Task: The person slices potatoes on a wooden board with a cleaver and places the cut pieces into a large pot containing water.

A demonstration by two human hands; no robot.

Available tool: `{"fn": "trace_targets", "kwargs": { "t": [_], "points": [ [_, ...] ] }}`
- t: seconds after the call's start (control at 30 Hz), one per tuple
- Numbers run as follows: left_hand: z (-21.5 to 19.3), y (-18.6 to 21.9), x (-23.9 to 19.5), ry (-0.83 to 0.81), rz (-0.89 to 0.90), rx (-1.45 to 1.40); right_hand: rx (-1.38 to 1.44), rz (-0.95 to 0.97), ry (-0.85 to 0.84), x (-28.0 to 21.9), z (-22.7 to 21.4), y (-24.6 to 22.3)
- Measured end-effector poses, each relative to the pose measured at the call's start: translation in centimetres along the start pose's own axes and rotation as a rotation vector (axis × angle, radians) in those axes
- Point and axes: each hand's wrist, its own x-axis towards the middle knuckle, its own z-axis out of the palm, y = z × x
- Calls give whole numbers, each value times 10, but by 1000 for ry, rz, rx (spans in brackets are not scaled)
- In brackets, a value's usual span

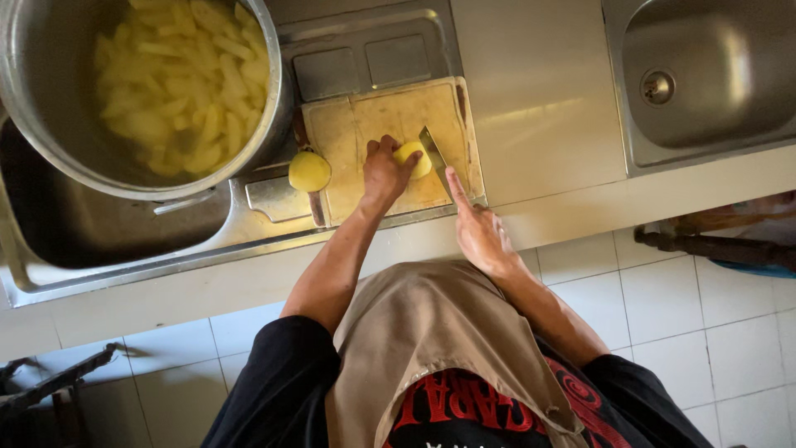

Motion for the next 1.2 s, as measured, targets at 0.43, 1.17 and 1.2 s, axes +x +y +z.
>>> {"fn": "trace_targets", "kwargs": {
  "t": [0.43,1.17,1.2],
  "points": [
    [-4,6,-4,8,-51,-13,5,-47,-21,0,4,6],
    [-3,3,-7,73,15,-27,-19,12,-89,5,4,3],
    [-3,3,-7,74,15,-26,-27,7,-81,5,3,3]
  ]
}}
